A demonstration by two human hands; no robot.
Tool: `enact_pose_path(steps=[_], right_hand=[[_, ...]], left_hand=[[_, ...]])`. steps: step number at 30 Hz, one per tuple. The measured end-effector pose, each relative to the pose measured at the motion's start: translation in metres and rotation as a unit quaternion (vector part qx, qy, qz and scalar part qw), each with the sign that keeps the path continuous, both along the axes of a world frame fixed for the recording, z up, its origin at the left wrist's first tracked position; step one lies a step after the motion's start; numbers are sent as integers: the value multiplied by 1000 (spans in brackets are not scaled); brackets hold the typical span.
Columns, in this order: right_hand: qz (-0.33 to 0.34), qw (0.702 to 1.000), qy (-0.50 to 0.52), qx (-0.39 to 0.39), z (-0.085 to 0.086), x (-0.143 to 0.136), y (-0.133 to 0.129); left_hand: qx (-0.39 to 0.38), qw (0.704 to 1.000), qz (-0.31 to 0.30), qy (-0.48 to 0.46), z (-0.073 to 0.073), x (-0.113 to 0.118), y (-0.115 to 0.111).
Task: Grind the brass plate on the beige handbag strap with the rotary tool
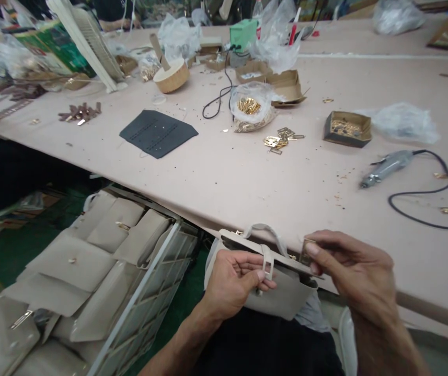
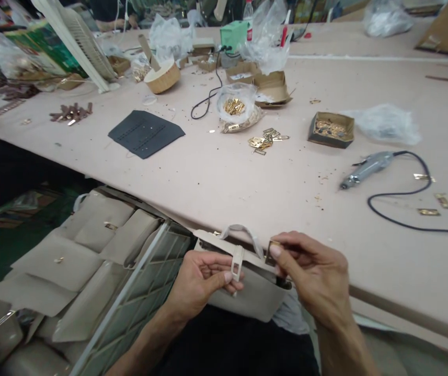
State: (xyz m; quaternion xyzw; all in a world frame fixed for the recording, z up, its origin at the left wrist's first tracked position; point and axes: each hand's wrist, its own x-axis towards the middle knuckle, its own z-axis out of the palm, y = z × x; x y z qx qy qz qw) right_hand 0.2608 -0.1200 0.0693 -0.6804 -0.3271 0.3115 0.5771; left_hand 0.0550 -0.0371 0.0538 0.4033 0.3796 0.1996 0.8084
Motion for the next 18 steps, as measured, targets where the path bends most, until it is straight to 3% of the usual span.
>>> enact_pose_path(steps=[6, 18], right_hand=[[124, 985, 119, 17, 1, -38, 11], [132, 990, 48, -13, -8, -49, 11]], left_hand=[[20, 999, -40, -20, 8, 1, 4], [28, 998, -45, -21, 4, 0, 2]])
